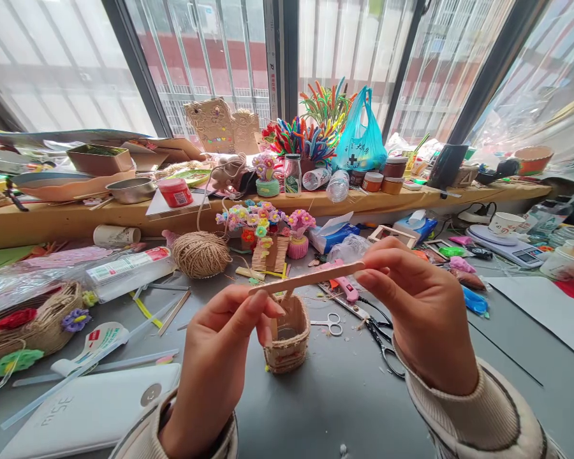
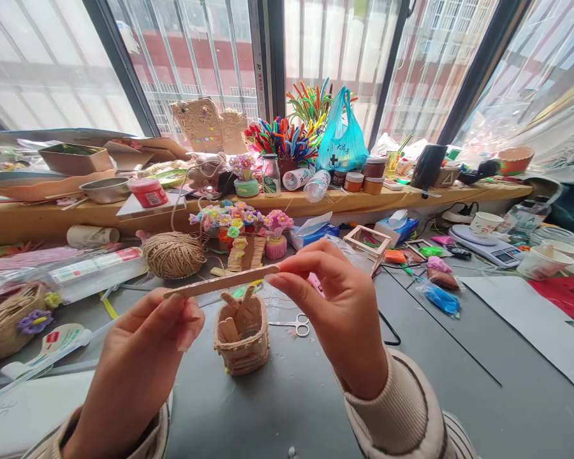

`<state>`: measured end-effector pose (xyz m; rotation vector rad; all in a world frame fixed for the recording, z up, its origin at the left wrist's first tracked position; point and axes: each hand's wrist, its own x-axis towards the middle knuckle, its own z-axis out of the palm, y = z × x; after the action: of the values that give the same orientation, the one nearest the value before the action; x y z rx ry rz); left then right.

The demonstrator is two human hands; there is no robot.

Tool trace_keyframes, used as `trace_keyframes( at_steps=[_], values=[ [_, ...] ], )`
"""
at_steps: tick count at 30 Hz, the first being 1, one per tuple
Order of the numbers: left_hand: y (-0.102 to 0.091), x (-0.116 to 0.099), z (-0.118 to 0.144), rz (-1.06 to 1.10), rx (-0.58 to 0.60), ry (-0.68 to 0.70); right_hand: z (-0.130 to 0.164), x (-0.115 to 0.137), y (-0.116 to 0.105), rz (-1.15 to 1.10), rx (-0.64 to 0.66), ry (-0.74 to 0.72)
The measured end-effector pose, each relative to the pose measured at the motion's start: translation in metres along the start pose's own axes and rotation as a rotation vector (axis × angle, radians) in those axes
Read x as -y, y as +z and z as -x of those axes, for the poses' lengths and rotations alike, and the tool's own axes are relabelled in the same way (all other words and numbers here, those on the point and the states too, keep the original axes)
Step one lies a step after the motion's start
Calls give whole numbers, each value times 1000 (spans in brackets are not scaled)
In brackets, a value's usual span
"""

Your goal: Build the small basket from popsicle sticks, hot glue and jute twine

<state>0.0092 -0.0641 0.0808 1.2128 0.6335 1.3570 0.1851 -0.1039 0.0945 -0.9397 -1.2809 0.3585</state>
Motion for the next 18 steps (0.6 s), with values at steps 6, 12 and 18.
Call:
trace_keyframes(
  at_steps=[6, 12, 18],
  values=[
    [-2, 5, -1, -29, 37, 43, -1, 0, -1, -16, -10, -36],
    [-6, 5, -4, -141, 59, 72, -5, -3, -6, 9, -72, -76],
    [-41, 14, -6, -494, -5, 249, -11, -11, -12, 127, -128, -143]
  ],
)
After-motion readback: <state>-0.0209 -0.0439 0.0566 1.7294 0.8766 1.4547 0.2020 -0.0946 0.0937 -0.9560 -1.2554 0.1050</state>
